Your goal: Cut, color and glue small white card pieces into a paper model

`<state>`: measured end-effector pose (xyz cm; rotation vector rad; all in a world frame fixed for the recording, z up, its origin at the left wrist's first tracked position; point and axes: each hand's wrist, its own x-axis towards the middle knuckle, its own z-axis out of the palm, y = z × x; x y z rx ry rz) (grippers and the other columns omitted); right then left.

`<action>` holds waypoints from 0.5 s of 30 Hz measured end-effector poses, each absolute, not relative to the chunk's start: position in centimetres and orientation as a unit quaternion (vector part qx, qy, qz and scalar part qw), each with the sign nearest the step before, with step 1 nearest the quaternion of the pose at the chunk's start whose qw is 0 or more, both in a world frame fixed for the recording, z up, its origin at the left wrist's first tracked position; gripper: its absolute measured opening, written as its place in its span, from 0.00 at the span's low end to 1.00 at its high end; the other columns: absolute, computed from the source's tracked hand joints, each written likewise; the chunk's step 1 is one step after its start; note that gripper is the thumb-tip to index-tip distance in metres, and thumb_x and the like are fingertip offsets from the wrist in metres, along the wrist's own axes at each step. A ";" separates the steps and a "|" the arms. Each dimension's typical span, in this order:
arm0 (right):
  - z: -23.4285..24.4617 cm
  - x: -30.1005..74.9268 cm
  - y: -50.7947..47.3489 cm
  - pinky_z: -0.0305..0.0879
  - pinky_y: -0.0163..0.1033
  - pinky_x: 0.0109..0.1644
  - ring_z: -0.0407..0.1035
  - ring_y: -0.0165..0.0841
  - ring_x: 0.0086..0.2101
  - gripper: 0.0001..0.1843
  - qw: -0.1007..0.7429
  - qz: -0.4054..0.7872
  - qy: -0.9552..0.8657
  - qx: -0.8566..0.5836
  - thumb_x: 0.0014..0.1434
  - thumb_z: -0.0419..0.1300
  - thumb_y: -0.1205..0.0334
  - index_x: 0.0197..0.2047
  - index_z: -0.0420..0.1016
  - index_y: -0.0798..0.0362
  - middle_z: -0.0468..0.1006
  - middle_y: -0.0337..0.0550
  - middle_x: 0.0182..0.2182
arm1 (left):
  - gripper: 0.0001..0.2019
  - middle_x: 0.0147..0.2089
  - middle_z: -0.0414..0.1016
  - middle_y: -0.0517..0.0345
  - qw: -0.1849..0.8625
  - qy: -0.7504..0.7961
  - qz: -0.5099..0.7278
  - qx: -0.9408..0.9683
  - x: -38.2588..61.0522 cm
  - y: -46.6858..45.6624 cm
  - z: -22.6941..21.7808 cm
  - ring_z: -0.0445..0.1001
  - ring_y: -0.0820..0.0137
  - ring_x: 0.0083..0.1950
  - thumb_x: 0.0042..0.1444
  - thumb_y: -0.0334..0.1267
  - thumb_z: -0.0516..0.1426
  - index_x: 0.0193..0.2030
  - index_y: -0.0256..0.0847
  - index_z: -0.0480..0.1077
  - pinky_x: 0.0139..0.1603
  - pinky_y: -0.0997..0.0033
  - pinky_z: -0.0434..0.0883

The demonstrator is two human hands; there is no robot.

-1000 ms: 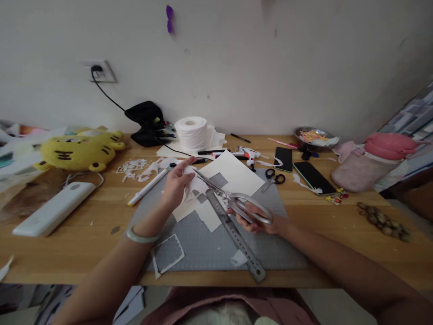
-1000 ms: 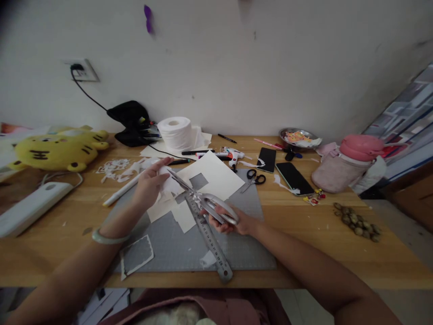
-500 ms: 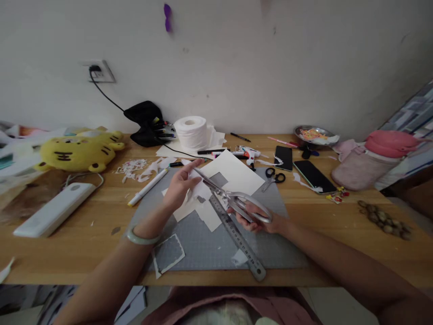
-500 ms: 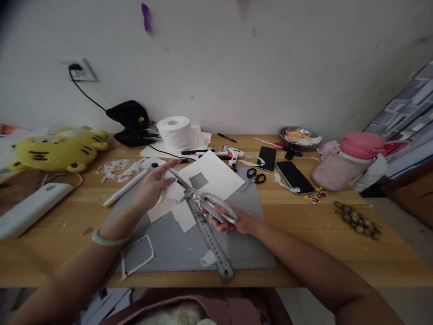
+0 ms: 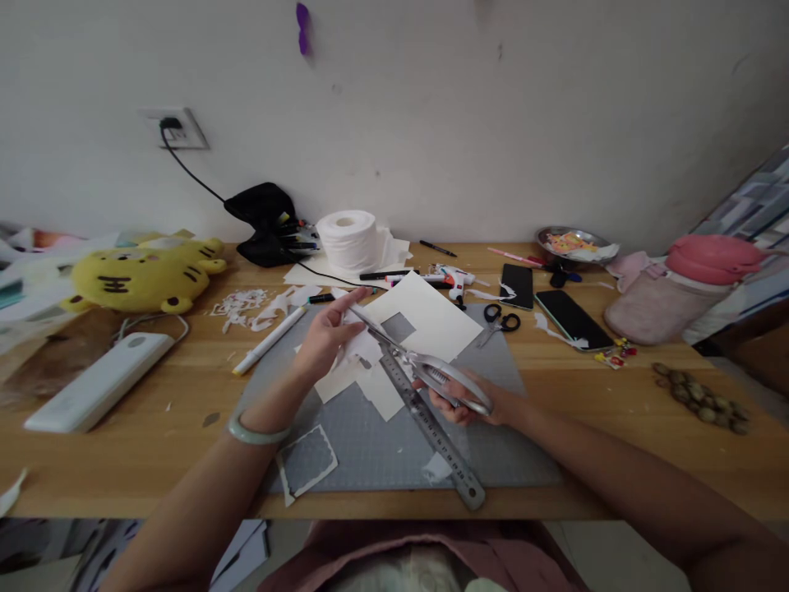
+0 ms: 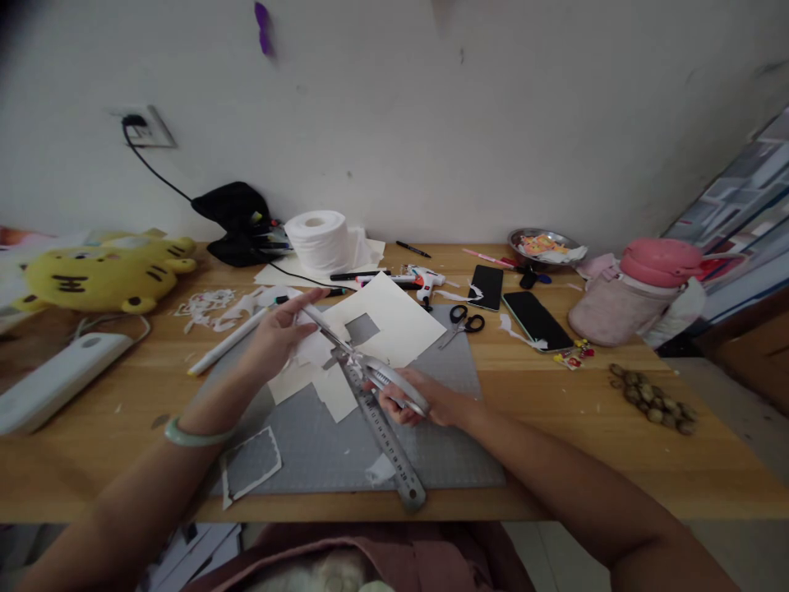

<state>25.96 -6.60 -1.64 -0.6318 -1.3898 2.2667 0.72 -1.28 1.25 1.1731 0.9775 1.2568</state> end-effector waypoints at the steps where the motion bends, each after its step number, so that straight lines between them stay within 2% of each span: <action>1: -1.6 26.0 -6.6 0.39 0.26 0.16 0.46 0.17 0.16 0.28 0.202 0.811 -0.500 -0.226 0.48 0.64 0.40 0.42 0.68 0.54 0.60 0.30 0.23 | 0.32 0.63 0.66 0.52 0.551 0.413 0.529 0.495 0.7 -1.3 1.2 0.74 0.66 0.47 0.38 0.30 0.64 0.55 0.42 0.71 0.38 0.76 0.73; 6: -1.8 25.8 -6.5 0.39 0.27 0.16 0.46 0.18 0.15 0.28 0.193 0.812 -0.498 -0.237 0.48 0.65 0.43 0.43 0.67 0.56 0.60 0.28 0.21 | 0.31 0.63 0.66 0.51 0.549 0.415 0.525 0.501 0.7 -1.3 1.4 0.75 0.65 0.46 0.39 0.31 0.64 0.55 0.41 0.70 0.37 0.76 0.73; 12: -1.6 25.5 -6.4 0.39 0.28 0.16 0.47 0.18 0.14 0.16 0.181 0.812 -0.486 -0.268 0.48 0.63 0.59 0.40 0.67 0.55 0.58 0.27 0.19 | 0.31 0.63 0.67 0.51 0.537 0.416 0.532 0.505 0.6 -1.3 1.5 0.73 0.62 0.50 0.39 0.30 0.63 0.55 0.40 0.71 0.41 0.74 0.73; 15: -1.6 25.4 -6.4 0.38 0.28 0.15 0.46 0.18 0.14 0.14 0.184 0.813 -0.480 -0.275 0.47 0.61 0.63 0.40 0.68 0.55 0.57 0.25 0.18 | 0.31 0.63 0.66 0.51 0.539 0.419 0.534 0.499 0.6 -1.4 1.7 0.74 0.62 0.50 0.39 0.30 0.63 0.55 0.41 0.71 0.41 0.73 0.73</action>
